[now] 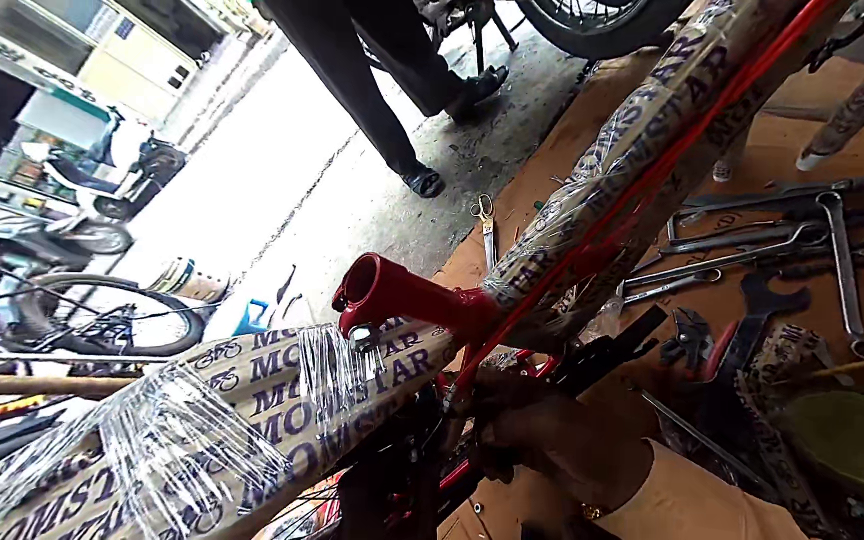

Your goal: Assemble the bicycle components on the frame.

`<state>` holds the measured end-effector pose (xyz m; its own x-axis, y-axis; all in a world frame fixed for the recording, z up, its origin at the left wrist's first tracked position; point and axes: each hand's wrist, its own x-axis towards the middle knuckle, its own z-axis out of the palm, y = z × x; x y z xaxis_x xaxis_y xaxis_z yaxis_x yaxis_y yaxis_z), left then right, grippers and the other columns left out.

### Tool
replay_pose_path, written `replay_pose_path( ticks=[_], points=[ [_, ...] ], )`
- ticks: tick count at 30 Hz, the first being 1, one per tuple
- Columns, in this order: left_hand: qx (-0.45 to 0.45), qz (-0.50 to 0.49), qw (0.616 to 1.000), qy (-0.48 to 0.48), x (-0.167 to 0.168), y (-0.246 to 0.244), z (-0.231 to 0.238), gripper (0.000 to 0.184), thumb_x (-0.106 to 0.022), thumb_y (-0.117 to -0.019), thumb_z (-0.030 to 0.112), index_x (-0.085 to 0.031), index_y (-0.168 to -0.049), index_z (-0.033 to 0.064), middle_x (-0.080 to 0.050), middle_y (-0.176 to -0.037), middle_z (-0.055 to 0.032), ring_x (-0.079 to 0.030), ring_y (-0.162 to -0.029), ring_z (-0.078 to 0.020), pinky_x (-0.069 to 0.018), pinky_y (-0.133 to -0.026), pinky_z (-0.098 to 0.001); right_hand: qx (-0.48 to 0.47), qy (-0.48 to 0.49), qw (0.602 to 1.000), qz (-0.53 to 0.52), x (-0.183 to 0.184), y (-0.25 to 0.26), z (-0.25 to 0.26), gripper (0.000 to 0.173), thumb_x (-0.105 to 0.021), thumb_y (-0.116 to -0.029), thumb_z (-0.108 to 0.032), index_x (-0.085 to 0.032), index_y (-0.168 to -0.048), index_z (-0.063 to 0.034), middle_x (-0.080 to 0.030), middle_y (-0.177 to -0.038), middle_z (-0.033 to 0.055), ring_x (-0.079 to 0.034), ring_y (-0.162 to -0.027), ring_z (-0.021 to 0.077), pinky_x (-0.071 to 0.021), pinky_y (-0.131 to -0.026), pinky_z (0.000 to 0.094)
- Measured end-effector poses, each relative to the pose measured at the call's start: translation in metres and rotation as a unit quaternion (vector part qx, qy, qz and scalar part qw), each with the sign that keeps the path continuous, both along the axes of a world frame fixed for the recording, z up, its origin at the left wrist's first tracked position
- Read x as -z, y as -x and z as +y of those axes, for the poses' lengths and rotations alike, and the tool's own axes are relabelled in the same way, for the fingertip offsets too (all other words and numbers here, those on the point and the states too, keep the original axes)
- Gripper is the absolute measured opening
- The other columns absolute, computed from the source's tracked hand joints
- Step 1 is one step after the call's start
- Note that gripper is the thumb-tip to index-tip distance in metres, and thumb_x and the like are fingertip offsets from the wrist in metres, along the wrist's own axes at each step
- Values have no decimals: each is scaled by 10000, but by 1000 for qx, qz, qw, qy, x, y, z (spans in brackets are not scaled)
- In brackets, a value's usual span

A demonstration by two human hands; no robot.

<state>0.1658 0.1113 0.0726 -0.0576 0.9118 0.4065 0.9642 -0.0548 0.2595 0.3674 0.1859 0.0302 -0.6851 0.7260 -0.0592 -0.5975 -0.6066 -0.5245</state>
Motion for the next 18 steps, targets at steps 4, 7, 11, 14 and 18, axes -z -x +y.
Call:
replay_pose_path(
  ticks=[4, 7, 11, 14, 18],
  points=[
    [2, -8, 1000, 6, -3, 1, 0, 480, -790, -864, 232, -578, -1095, -132, -677, -939, -195, -689, -786, -106, -603, -710, -265, 22, -30, 997, -63, -4, -6, -7, 433, -607, -941, -73, -544, -1368, -59, -684, -1002, 66, -679, -785, 138, -592, -685, 290],
    [-4, -15, 1000, 9, -6, -2, -4, 489, -799, -866, 292, -604, -1105, -87, -713, -933, -155, -703, -807, -78, -603, -720, -251, 58, -60, 991, -109, 2, -17, -15, 275, -642, -985, -97, -646, -1247, -13, -714, -1018, 64, -704, -841, 142, -617, -745, 300],
    [-10, -47, 999, 12, -7, 2, -6, 467, -744, -899, 374, -652, -1138, -16, -744, -976, -63, -713, -870, -36, -615, -762, -250, 96, -77, 984, -132, 15, -32, -29, 186, -658, -984, -86, -718, -1137, 1, -737, -1006, 84, -723, -871, 166, -631, -791, 326],
    [-3, -77, 997, -16, -2, 8, -5, 428, -721, -900, 419, -688, -1103, 44, -754, -946, -5, -718, -850, -23, -623, -731, -262, 114, -95, 975, -163, 24, -43, -40, 168, -665, -974, -95, -730, -1106, -14, -742, -1011, 99, -726, -853, 177, -636, -757, 337],
    [54, -144, 987, -42, 4, 15, -5, 363, -762, -883, 441, -708, -1068, 133, -757, -958, 44, -720, -887, -17, -633, -780, -259, 130, -93, 957, -242, 16, -53, -51, 172, -616, -968, -12, -722, -1101, -31, -747, -982, 77, -724, -815, 163, -632, -723, 331]
  ],
)
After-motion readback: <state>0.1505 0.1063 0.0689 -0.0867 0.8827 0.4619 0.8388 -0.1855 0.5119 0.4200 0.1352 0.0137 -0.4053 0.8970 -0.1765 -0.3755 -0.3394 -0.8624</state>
